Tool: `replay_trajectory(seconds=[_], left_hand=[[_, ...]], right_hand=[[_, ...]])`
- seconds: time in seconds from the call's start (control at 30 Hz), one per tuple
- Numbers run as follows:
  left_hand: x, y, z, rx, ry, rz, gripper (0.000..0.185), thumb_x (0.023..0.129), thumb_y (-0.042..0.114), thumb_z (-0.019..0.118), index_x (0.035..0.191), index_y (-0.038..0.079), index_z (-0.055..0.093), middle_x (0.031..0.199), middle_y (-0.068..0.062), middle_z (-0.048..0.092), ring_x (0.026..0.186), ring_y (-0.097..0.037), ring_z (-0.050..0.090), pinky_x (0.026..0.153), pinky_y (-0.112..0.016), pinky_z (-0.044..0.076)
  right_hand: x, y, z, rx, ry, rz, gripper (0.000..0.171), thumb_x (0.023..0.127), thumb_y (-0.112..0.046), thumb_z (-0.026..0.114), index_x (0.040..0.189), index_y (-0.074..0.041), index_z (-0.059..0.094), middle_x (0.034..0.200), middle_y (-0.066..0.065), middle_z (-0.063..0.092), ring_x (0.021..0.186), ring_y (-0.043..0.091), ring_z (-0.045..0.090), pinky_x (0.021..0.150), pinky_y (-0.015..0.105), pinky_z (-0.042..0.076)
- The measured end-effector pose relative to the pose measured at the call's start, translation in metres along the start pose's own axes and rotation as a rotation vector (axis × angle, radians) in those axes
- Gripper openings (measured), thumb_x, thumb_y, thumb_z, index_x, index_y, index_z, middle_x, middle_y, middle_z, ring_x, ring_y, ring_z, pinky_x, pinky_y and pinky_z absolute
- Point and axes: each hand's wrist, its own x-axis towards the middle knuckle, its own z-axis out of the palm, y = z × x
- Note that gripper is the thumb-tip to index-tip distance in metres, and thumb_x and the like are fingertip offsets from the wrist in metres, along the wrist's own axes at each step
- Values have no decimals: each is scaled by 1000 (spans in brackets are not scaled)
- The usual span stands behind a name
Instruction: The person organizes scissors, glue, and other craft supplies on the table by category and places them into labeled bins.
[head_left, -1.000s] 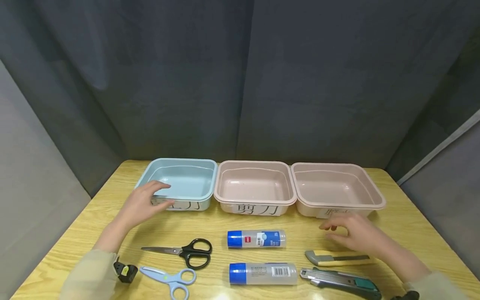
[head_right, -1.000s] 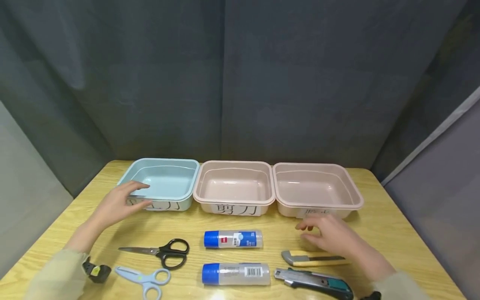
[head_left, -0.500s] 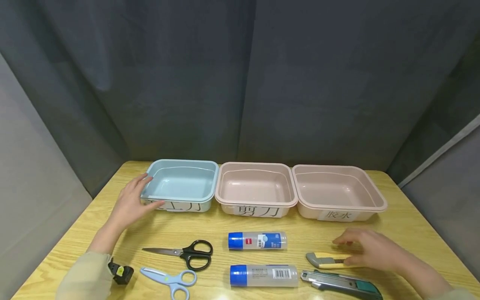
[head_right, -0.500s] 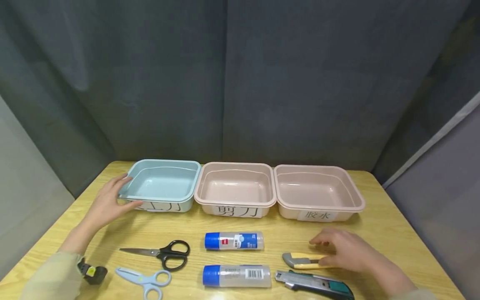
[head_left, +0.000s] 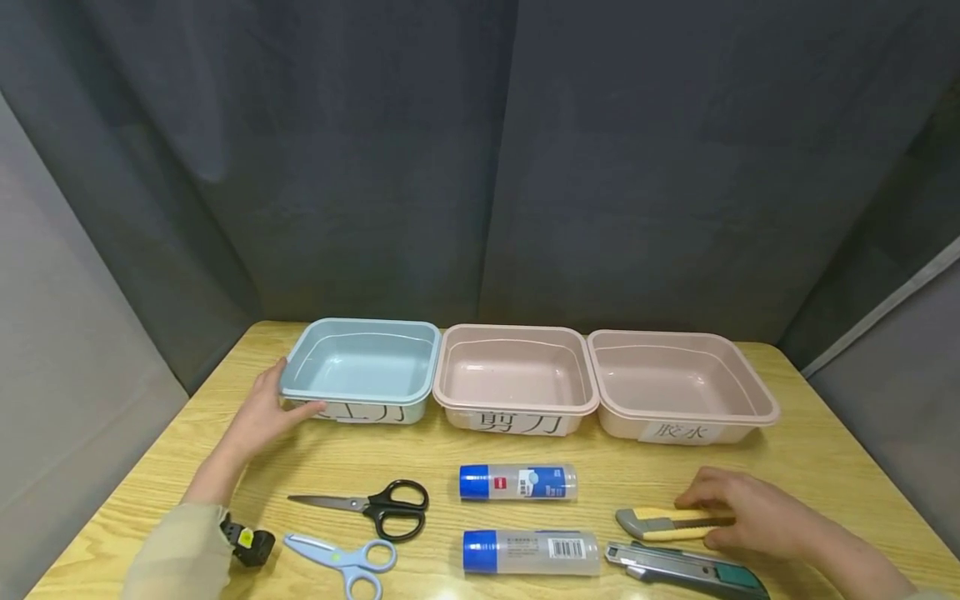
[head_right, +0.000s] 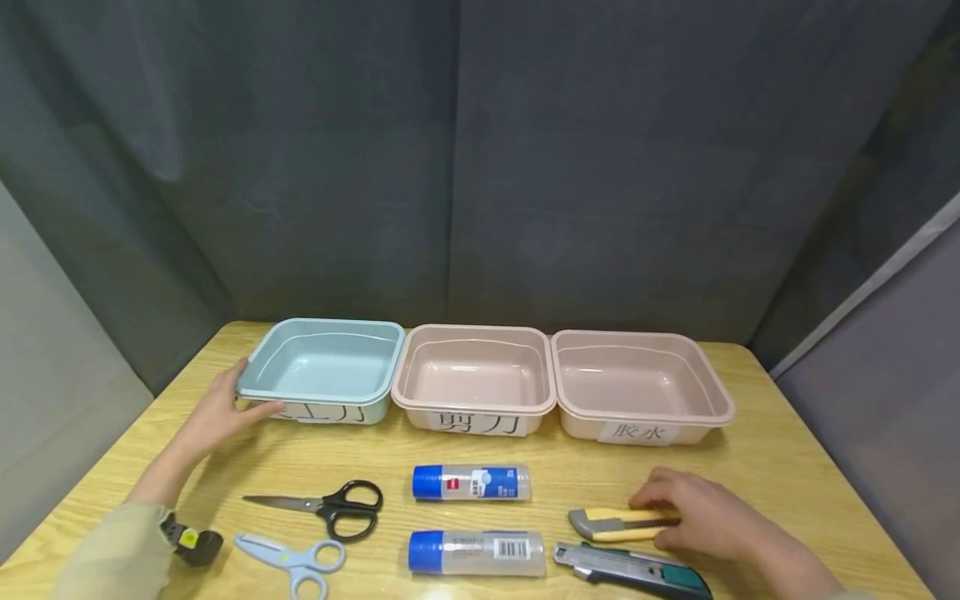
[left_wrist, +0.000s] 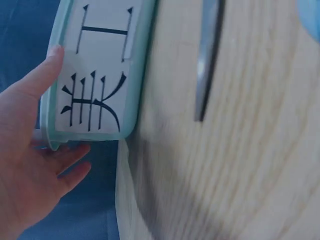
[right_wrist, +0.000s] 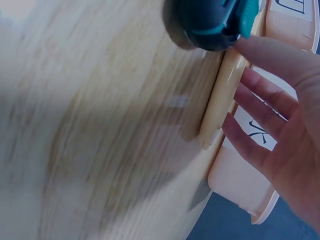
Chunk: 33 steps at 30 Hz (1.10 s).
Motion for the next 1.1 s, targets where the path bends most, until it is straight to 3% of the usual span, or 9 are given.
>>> replay_trajectory(seconds=[0.23,0.57,0.8,1.1], left_hand=[[2,-5,1,-38,-18,-35,106,78,50,65,143,-6,4,141,-35,17,127,-48,22,99,-63,23],[0,-7,0,-154,-2,-94,102,77,47,67,144,-2,7,140,-31,27,123,-43,35,98,-55,32],[-1,-11,3,-192,0,-136,106,77,49,67,146,4,1,143,-27,25,124,-42,36,98,-54,31],[0,-17,9,-211,44,-115,100,76,47,68,146,6,11,142,-24,31,121,-41,41,96,-52,35]], right_hand=[[3,2,-1,-33,13,-31,26,75,-28,72,100,-21,67,92,-16,54,80,-4,49,66,22,48],[20,-11,-14,-180,166,-150,28,73,-25,74,99,-17,67,93,-12,62,81,0,54,63,25,47],[42,-34,-24,-254,153,-176,29,73,-21,74,100,-16,68,96,-7,64,86,8,59,69,29,50],[69,-60,-30,-274,166,-217,28,74,-20,74,101,-14,69,96,-5,66,87,11,61,72,30,51]])
